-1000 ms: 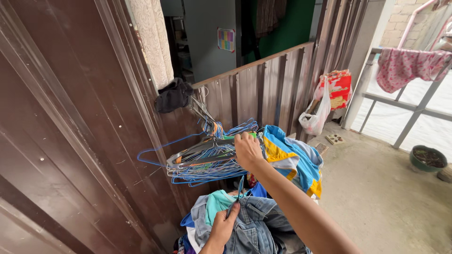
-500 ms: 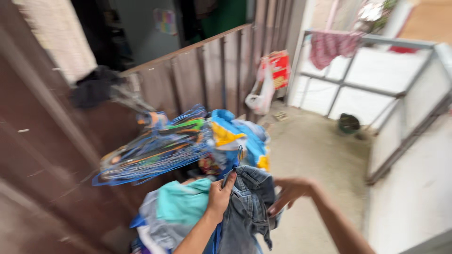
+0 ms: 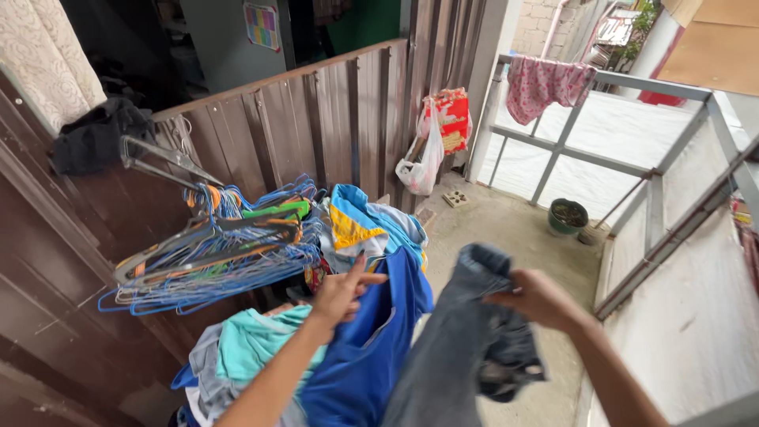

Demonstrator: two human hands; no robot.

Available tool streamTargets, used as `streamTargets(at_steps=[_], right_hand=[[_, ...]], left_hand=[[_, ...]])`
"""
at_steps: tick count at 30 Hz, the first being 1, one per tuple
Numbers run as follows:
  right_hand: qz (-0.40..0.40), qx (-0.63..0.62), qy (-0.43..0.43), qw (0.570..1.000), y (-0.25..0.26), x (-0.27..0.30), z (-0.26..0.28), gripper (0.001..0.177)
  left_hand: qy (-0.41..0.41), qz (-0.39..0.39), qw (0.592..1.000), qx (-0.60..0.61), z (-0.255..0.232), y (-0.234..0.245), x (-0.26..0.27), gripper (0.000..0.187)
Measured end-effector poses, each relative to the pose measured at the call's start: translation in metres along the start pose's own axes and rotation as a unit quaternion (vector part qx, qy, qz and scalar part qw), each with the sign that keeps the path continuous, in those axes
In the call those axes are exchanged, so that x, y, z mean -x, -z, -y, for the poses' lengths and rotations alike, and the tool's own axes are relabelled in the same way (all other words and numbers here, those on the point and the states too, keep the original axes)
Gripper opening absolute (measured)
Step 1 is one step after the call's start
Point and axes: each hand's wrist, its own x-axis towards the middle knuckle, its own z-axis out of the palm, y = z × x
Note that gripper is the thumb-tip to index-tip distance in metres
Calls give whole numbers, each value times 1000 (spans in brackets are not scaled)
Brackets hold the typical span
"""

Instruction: The person uses a long stick to reach and remove clothes from a high clothesline on a balcony. They take down several items, including a blue shirt, a light blue shirt, a turquoise shirt, jeans, and a cream shirt, placing them into a pile on the floor.

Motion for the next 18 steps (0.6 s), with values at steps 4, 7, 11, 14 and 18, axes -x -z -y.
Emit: streamTargets(at_steps=[4, 7, 11, 14, 18], right_hand=[[-131, 152, -60, 978, 59, -36, 5, 57], [-224, 152, -47, 961, 69, -83, 28, 61], [-353, 109, 44, 928, 68, -183, 81, 48], [-383, 24, 47, 922, 48, -280, 155, 43], [-37, -369, 32, 928, 18, -354, 238, 94]], left_hand=[[-127, 35, 986, -99, -22, 59, -9, 51], [-287, 39, 935, -202, -37, 87, -13, 48], [-260, -35, 931, -253, -43, 112, 3, 56], [-218, -117, 927, -283, -50, 128, 6, 72], [-3, -149, 924, -351, -54, 143, -1, 65]])
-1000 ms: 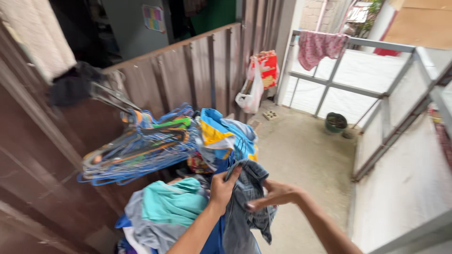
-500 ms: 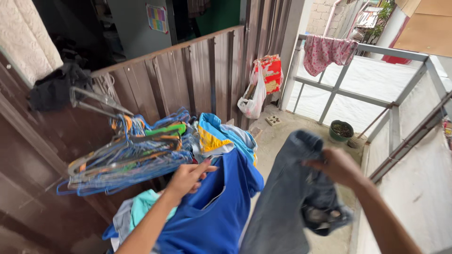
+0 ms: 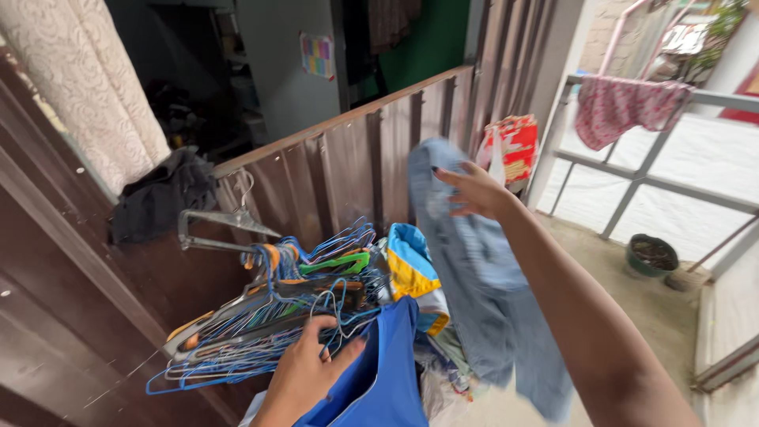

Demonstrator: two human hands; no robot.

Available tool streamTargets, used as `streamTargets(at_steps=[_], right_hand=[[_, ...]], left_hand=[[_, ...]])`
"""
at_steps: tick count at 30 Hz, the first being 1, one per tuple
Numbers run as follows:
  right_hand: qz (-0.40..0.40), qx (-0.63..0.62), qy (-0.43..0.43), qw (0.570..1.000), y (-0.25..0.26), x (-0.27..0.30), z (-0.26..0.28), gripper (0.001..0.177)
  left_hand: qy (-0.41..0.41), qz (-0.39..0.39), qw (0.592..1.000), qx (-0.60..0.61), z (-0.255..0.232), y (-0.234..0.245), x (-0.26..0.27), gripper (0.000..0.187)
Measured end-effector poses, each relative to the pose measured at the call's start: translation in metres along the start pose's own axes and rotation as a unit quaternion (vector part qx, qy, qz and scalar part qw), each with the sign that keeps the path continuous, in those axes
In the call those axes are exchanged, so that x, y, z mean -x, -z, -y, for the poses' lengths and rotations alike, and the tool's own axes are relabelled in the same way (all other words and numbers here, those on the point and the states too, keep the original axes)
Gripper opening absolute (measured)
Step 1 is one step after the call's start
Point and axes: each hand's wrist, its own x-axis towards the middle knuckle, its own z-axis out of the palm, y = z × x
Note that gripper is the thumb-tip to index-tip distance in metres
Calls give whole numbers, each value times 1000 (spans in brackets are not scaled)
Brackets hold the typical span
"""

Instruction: The person uses a long stick to reach and remove clothes from a high clothesline on a balcony. They take down several items, including a blue shirt, a light blue shirt, a turquoise shirt, jeans, and a cream shirt, placing them into a pile on the floor.

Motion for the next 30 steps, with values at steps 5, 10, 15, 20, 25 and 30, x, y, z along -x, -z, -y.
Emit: streamTargets(at_steps=[5, 10, 15, 20, 25, 30], right_hand=[[89, 77, 58, 991, -41, 10, -9, 93], [151, 139, -14, 979, -8, 74, -72, 82], [198, 206, -58, 957, 25, 145, -155, 95], [147, 38, -13, 988, 53, 204, -234, 98], [111, 37, -45, 992, 111, 252, -234, 68], [-73, -267, 61, 959, 146, 286, -185, 39]], left_hand=[[-16, -65, 998, -20, 6, -5, -13, 73], [-105, -137, 985, 30, 9, -27, -28, 55], [-120, -110, 983, 80, -16, -52, -26, 62], [-222, -91, 958, 158, -52, -66, 3, 68], [-251, -81, 952, 156, -69, -51, 29, 61], [-59, 159, 941, 292, -38, -17, 63, 48]])
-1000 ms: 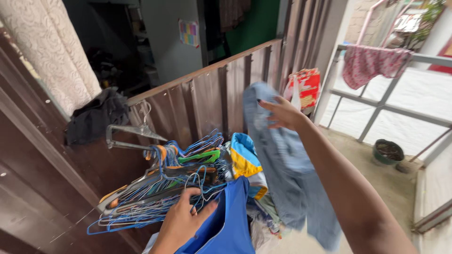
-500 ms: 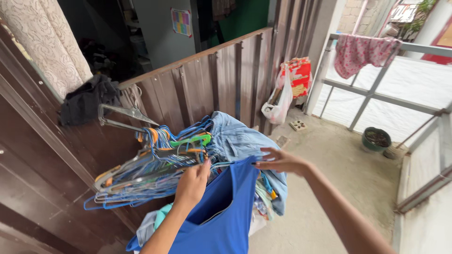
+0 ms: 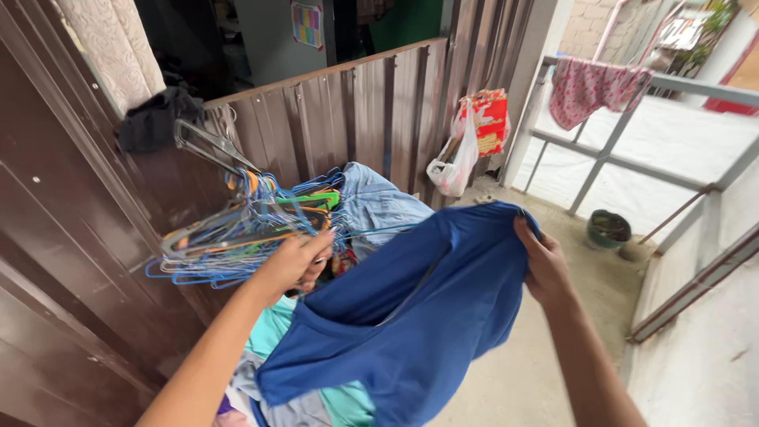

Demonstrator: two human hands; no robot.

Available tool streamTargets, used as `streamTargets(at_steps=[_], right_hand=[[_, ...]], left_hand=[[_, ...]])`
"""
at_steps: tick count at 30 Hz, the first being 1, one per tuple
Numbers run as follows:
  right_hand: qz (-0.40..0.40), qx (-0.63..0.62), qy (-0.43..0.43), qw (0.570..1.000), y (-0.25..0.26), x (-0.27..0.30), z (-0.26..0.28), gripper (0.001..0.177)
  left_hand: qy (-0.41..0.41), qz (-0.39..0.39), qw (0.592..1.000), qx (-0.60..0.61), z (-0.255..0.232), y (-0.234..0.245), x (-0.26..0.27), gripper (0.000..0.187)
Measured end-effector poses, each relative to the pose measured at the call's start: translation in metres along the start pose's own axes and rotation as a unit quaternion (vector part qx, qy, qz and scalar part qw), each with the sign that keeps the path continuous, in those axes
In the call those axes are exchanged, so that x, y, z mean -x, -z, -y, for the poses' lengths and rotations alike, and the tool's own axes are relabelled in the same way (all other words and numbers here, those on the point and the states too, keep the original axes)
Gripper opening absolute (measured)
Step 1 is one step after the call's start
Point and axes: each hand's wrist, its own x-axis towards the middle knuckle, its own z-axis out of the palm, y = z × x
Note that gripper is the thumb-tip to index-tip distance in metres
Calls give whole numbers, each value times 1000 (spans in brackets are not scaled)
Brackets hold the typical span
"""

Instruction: The person uses a long stick to reach and remove clothes from a high clothesline on a balcony. They take down several items, including a blue shirt, a light blue shirt, a turquoise shirt, jeans, and a cream shirt, placing them into a pile on the floor.

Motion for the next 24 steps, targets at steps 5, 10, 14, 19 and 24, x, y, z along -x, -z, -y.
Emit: streamTargets(at_steps=[5, 10, 14, 19, 24], right_hand=[[-166, -124, -28, 978, -38, -7, -11, 36], [38, 130, -21, 991, -94, 30, -58, 35], [382, 609, -92, 689, -143, 79, -71, 60], [433, 545, -137, 705, -133, 101, -98, 40], [283, 568, -232, 737, -87, 51, -167, 31]], left_hand=[[14, -26, 977, 212, 41, 26, 24, 43], [-93, -135, 927, 339, 46, 47, 22, 42], [-273, -147, 877, 367, 20, 46, 18, 41], [-348, -159, 806, 451, -5, 88, 52, 39], [-395, -97, 732, 546, 19, 147, 91, 40]])
